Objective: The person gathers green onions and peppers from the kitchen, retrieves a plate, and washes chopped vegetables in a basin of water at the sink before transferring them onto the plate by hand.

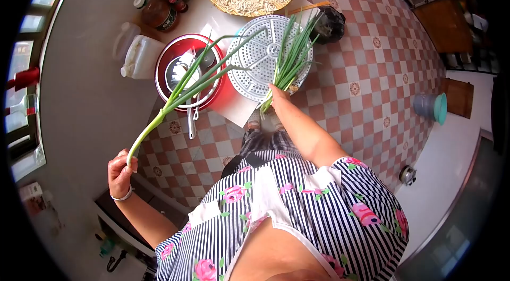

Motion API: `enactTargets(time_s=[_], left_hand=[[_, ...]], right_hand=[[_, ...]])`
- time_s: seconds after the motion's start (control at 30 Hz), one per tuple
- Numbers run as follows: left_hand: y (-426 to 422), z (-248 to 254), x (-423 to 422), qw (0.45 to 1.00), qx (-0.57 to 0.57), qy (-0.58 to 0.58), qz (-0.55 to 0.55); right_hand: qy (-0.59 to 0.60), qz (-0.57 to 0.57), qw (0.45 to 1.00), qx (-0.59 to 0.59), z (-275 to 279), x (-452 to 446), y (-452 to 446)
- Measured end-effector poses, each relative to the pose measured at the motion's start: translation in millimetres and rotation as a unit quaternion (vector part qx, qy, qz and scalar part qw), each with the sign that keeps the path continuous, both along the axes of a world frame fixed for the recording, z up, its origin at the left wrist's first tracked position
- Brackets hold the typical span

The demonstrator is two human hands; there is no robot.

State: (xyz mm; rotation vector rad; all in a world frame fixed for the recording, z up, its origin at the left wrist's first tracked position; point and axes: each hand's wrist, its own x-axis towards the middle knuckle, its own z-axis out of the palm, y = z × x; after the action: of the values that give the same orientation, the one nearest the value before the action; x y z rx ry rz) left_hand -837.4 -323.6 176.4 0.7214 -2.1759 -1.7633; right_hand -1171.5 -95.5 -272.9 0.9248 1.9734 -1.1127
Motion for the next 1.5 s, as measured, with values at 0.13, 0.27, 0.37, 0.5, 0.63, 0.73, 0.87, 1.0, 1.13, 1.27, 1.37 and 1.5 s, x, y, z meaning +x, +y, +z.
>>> enactTargets(time_s=[0.13,0.27,0.37,0.5,0.63,0.73,0.87,1.0,1.13,1.27,1.37,1.5], left_hand=[[19.6,-7.2,-2.2,0.999,0.018,0.026,0.019],[26.2,-33.1,0.2,0.998,0.045,0.035,0.036],[36.0,-59.0,-11.1,0.997,0.034,0.028,0.056],[57.5,-81.3,-20.9,0.996,0.055,0.012,0.072],[82.2,-101.0,-39.9,0.998,0.033,0.012,0.059],[101.1,-116.5,-60.1,0.998,-0.019,0.012,0.054],[127.5,-132.9,-83.5,0.982,-0.18,-0.042,0.03],[147.2,-141.4,-107.3,0.945,-0.326,-0.029,0.01],[157.9,-141.5,-131.9,0.943,-0.3,-0.093,-0.11],[146.5,-142.9,-159.2,0.992,-0.118,0.02,-0.043],[143.3,-144.6,-193.0,0.992,0.073,0.102,-0.006],[143.2,-161.1,-230.2,0.984,0.12,0.126,-0.05]], right_hand=[[-0.019,-0.009,1.0,0.002,25.4,5.2,1.2],[-0.038,-0.03,0.998,-0.038,55.7,9.6,-0.5],[-0.038,-0.054,0.991,-0.115,52.2,4.9,17.6],[0.08,-0.111,0.967,-0.215,92.4,1.0,30.0],[0.094,0.105,0.9,-0.412,176.0,3.7,21.9],[0.103,0.274,0.823,-0.486,241.1,20.8,-3.0],[0.08,0.272,0.762,-0.583,273.0,36.5,-23.4],[0.161,0.268,0.758,-0.572,288.6,33.4,-16.2],[0.263,0.31,0.738,-0.539,288.8,25.9,1.2],[0.359,0.379,0.723,-0.453,303.3,25.8,21.2],[0.421,0.439,0.708,-0.36,302.5,18.1,34.1],[0.42,0.45,0.716,-0.329,287.6,11.4,46.9]])
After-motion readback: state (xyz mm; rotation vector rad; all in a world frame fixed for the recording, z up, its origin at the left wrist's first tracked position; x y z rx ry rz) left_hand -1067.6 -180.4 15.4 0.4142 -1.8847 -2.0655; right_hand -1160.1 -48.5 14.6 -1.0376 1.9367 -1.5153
